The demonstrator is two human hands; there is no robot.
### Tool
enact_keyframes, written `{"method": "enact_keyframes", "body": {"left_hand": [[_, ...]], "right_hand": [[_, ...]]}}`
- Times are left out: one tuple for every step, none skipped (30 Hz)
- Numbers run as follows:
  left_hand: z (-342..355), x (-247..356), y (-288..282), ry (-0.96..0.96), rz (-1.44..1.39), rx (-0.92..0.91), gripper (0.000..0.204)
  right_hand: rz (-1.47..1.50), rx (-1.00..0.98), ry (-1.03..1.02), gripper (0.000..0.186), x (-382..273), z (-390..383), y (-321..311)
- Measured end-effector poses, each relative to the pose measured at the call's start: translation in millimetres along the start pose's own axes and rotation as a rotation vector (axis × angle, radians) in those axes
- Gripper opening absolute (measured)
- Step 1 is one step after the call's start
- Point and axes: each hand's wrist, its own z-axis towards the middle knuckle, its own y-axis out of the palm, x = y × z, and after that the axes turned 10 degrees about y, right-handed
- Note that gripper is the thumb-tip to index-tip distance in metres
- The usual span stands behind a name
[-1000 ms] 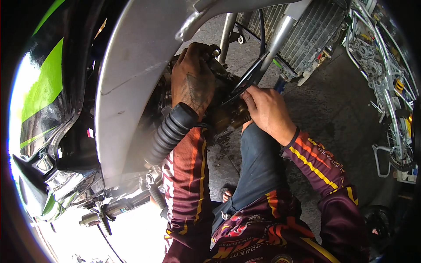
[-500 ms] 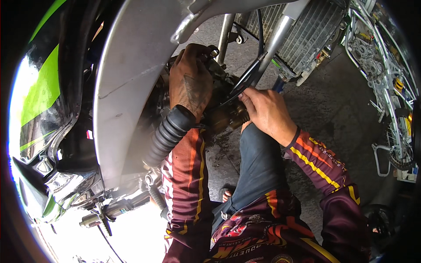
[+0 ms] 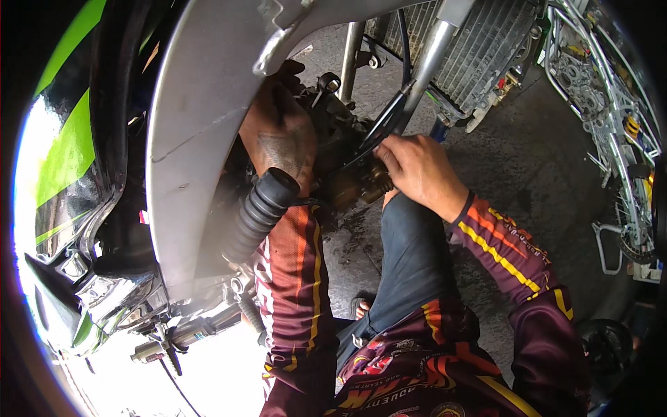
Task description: The person works on a motorcycle engine area by hand and then uses a tool to tighten or loosen bolts on the rear wheel area of a scooter.
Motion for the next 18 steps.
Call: {"method": "enact_keyframes", "body": {"left_hand": [[-0.3,1.0,6.7,0.026,-0.033,0.065,0.026],[3.8,6.7,-18.5,0.018,0.032,0.088,0.026],[3.6,5.4,-21.4,0.021,0.039,0.09,0.026],[2.8,2.9,-24.4,0.037,0.088,0.114,0.026],[2.6,1.6,-27.8,0.054,0.138,0.138,0.025],[2.1,3.1,-20.6,0.055,0.122,0.13,0.025],[1.9,5.9,-13.8,0.043,0.052,0.187,0.025],[1.3,7.2,-6.2,0.029,-0.019,0.242,0.024],[0.2,5.3,3.0,0.027,-0.038,0.233,0.024],[2.8,3.9,-8.2,0.04,-0.002,0.268,0.024],[5.1,4.0,-18.9,0.054,0.032,0.302,0.023],[4.9,6.1,-19.2,0.052,0.033,0.3,0.023],[5.3,10.5,-20.3,0.021,0.036,0.291,0.023],[5.1,12.7,-21.5,-0.011,0.04,0.282,0.023],[5.2,9.8,-22.8,-0.009,0.044,0.283,0.023],[5.0,4.7,-25.0,0.022,0.042,0.28,0.023],[5.1,1.8,-28.4,0.053,0.043,0.277,0.023],[3.9,2.1,-18.8,0.048,0.02,0.267,0.023]], "right_hand": [[-0.009,0.006,0.013,0.017,5.3,-1.1,-1.9],[-0.01,0.002,-0.015,0.017,-12.9,3.7,2.6],[-0.051,0.011,-0.004,0.017,-14.8,4.9,4.0],[-0.044,0.011,-0.009,0.017,-16.7,6.0,4.8],[-0.016,0.001,-0.033,0.016,-18.9,7.0,5.2],[-0.005,-0.004,-0.037,0.016,-12.8,5.5,2.3],[0.005,-0.009,-0.04,0.016,-6.7,4.2,0.2],[-0.089,-0.029,0.025,0.013,0.5,7.2,-1.0],[-0.1,-0.024,0.043,0.013,6.3,3.9,-2.7],[-0.072,-0.006,-0.019,0.013,-4.1,4.3,-1.0],[-0.045,0.013,-0.079,0.012,-13.3,5.4,0.1],[-0.005,0.025,-0.107,0.012,-13.1,5.3,-1.0],[-0.003,0.023,-0.106,0.012,-11.4,7.1,-1.8],[-0.039,-0.025,-0.07,0.013,-9.0,10.8,-2.5],[-0.075,-0.069,-0.036,0.014,-9.1,13.7,-3.0],[-0.043,-0.095,-0.019,0.016,-11.5,14.8,-2.3],[-0.039,-0.096,-0.026,0.016,-15.6,14.5,-1.6],[-0.008,-0.041,-0.07,0.015,-9.6,9.8,-4.3]]}}
